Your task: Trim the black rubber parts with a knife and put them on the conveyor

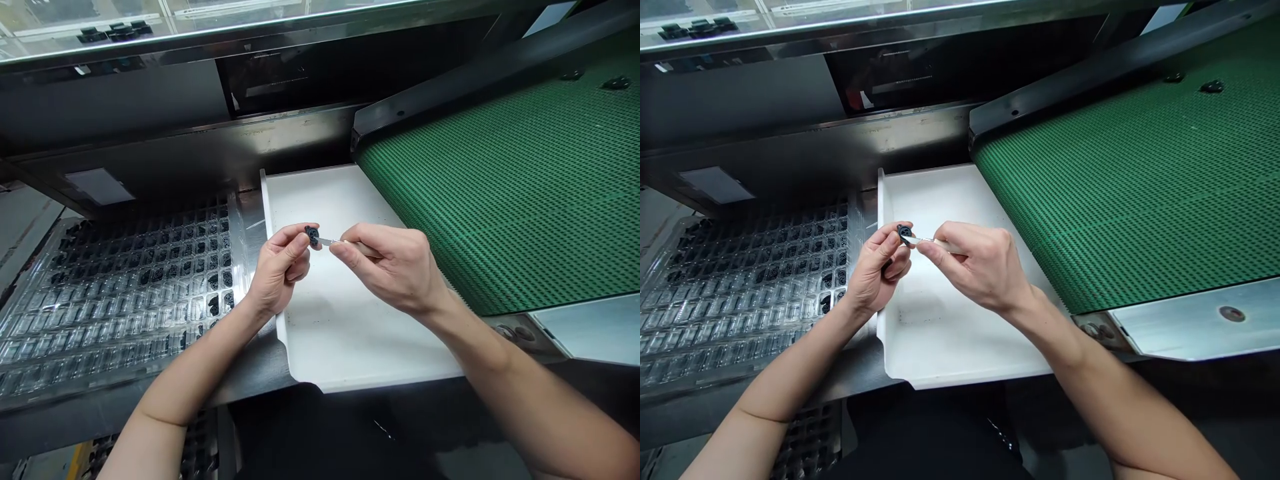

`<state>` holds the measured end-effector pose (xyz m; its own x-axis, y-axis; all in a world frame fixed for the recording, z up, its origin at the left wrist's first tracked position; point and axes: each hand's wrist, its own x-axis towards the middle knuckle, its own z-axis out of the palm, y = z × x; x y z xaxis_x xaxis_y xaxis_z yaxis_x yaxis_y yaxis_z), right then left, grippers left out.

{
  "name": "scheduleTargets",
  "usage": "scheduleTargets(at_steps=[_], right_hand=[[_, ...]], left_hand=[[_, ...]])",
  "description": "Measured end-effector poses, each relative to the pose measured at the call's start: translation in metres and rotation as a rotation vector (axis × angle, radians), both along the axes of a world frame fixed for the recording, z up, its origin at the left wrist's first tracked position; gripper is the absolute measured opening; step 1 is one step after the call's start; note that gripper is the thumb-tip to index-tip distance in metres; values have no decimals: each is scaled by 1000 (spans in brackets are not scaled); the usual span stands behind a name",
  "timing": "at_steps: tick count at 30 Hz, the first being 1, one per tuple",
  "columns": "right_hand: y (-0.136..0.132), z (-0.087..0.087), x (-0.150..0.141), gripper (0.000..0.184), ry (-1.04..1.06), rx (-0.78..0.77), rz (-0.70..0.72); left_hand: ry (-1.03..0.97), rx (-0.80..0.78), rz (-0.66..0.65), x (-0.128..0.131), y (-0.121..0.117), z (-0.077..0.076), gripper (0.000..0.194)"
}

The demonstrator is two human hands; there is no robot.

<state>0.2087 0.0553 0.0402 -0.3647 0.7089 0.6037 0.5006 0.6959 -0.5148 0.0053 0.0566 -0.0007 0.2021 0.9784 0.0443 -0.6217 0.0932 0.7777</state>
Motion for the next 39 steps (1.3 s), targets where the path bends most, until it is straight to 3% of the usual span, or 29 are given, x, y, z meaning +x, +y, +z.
scheduleTargets(at_steps=[11, 39], right_hand=[[3, -8, 3, 44, -111, 23, -41], [5, -18, 6, 45, -171, 245, -72]], left_hand=[[17, -11, -14, -1, 0, 1, 39], [-45, -11, -88, -4, 1, -3, 30]])
